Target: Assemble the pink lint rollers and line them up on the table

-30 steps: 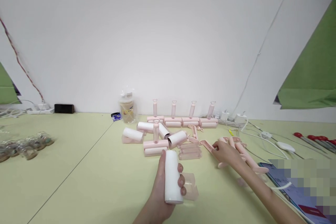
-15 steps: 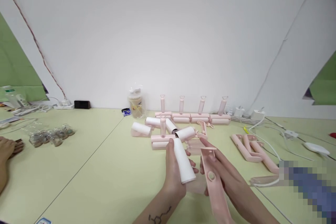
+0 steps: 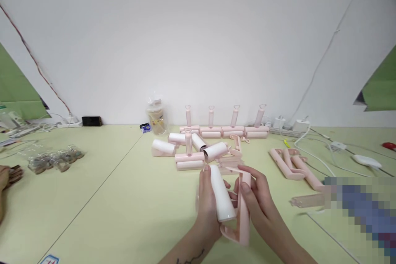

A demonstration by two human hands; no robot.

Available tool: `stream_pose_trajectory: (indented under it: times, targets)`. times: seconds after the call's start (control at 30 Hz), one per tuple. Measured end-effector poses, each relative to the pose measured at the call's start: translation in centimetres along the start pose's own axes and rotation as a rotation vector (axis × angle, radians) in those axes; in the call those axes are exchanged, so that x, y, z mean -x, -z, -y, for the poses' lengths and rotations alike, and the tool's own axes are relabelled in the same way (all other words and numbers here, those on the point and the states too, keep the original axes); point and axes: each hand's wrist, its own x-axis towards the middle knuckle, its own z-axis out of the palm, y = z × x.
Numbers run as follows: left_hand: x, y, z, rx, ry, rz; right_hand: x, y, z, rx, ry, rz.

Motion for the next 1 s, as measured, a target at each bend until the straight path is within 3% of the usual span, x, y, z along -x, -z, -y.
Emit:
stream_pose_trajectory:
  times: [0.17,0.37,0.57,0.67,0.77,0.83,1.0]
  targets:
    - [0.4,0.0,0.5,-0.001,0.000,0.082,-0.2,0.9,-1.0,0.292,0.019,0.082]
    - [0.4,0.2,0.6,-0.046,0.025,0.122,-0.8,1.4,-0.4,0.425,0.003,0.062]
    - [0.2,0.6,1.0,-0.155,-0.125,0.181,-0.5,1.0,0.2,0.521,0.011,0.057]
    - [0.5,0.8,0.5,-0.242,-0.190,0.277,-0.6,1.2,0.0,0.563,0.004,0.062]
    - [0.8,1.2,-0.7,-0.420,-0.162,0.425,-1.0,2.2,0.2,0.666,0.073,0.092]
    - [0.9,1.6,-1.7,-0.592,-0.151,0.495,-1.4,3.0,0.7,0.687,0.174,0.195]
    - [2.0,3.1,-3.4,-1.145,-0.230,0.382,-1.3,3.9,2.0,0.859,0.312,0.476]
